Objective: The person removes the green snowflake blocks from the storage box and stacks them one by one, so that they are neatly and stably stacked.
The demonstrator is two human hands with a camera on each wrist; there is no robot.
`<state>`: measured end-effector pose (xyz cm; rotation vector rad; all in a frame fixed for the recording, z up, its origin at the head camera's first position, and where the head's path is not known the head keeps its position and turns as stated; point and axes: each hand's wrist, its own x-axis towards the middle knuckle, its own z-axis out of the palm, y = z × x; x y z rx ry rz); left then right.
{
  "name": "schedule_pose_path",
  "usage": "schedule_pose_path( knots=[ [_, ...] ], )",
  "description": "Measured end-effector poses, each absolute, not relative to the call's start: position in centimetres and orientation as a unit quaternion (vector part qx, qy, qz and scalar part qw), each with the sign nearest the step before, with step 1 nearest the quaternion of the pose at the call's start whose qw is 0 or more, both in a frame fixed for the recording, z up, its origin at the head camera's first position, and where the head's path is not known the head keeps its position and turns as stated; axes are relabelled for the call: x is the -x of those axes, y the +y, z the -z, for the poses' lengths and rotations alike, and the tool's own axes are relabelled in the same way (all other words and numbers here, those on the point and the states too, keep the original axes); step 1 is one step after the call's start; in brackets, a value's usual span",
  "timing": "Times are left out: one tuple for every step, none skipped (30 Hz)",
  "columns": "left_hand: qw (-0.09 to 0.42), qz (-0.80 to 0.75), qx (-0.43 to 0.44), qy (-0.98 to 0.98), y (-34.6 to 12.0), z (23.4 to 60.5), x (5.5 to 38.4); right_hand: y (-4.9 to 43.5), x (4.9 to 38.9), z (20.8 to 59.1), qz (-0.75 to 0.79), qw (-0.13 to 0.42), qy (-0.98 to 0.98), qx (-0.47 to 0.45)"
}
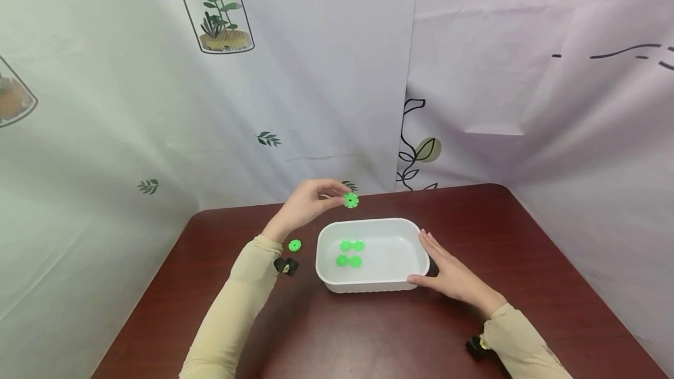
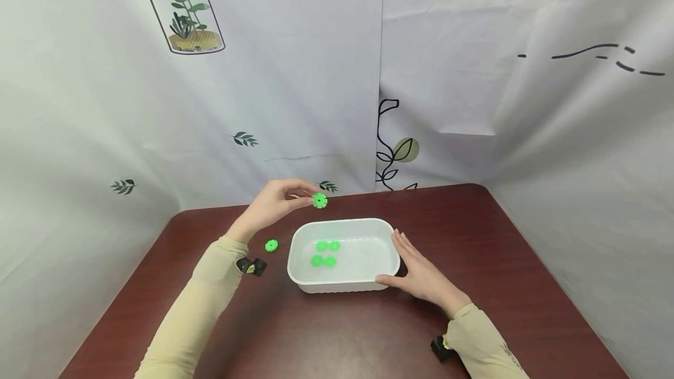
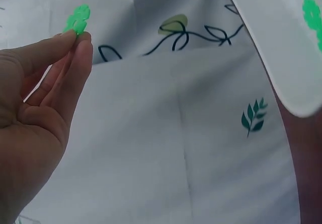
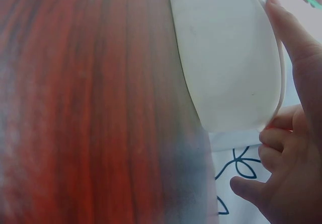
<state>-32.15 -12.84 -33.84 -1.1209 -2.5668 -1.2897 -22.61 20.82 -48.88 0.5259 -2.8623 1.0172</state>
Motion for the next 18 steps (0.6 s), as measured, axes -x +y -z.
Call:
schedule_pose_path(
  knots=[
    [0.034, 0.417, 0.356, -0.835, -13.4, 33.8, 32.1, 20.8, 22.6, 48.9, -0.331, 0.029, -0.928, -0.171],
    [0.041, 0.417, 0.347, -0.839, -14.0, 33.8, 32.1, 20.8, 22.6, 48.9, -0.330, 0.028, -0.928, -0.171],
    [0.047, 0.417, 0.338, -0.843, -14.6, 33.8, 32.0, 20.7, 22.6, 48.9, -0.329, 0.028, -0.928, -0.172],
    [0.052, 0.416, 0.328, -0.847, -15.2, 33.7, 32.0, 20.7, 22.6, 48.9, -0.329, 0.028, -0.928, -0.172],
    [0.057, 0.415, 0.318, -0.850, -15.8, 33.7, 31.9, 20.7, 22.6, 49.0, -0.329, 0.027, -0.928, -0.172],
    [0.061, 0.414, 0.308, -0.854, -16.4, 33.6, 31.8, 20.6, 22.5, 49.0, -0.329, 0.027, -0.928, -0.172],
    [0.068, 0.411, 0.298, -0.859, -17.1, 33.6, 31.7, 20.6, 22.5, 49.0, -0.329, 0.026, -0.928, -0.172],
    [0.072, 0.409, 0.288, -0.863, -17.7, 33.6, 31.7, 20.6, 22.5, 49.0, -0.328, 0.026, -0.928, -0.172],
    [0.075, 0.409, 0.277, -0.866, -18.3, 33.6, 31.6, 20.6, 22.5, 49.1, -0.328, 0.026, -0.928, -0.172],
    [0.078, 0.409, 0.268, -0.869, -18.9, 33.5, 31.5, 20.6, 22.5, 49.1, -0.328, 0.026, -0.928, -0.172],
    [0.082, 0.409, 0.260, -0.871, -19.5, 33.5, 31.4, 20.6, 22.5, 49.1, -0.329, 0.026, -0.928, -0.173],
    [0.086, 0.409, 0.253, -0.873, -20.0, 33.5, 31.3, 20.6, 22.5, 49.0, -0.329, 0.027, -0.928, -0.173],
    [0.091, 0.409, 0.247, -0.874, -20.5, 33.5, 31.3, 20.6, 22.4, 49.0, -0.329, 0.027, -0.928, -0.173],
    [0.094, 0.411, 0.240, -0.874, -21.0, 33.6, 31.2, 20.6, 22.4, 49.0, -0.330, 0.028, -0.928, -0.173],
    [0.099, 0.413, 0.233, -0.875, -21.5, 33.6, 31.2, 20.7, 22.4, 49.0, -0.330, 0.028, -0.928, -0.172],
    [0.103, 0.413, 0.227, -0.876, -21.9, 33.7, 31.2, 20.7, 22.4, 48.9, -0.330, 0.028, -0.928, -0.172],
    [0.107, 0.414, 0.222, -0.876, -22.2, 33.9, 31.2, 20.8, 22.4, 48.9, -0.330, 0.029, -0.928, -0.173],
    [0.111, 0.414, 0.215, -0.878, -22.5, 34.1, 31.3, 20.8, 22.4, 48.9, -0.328, 0.031, -0.928, -0.172]
  ],
)
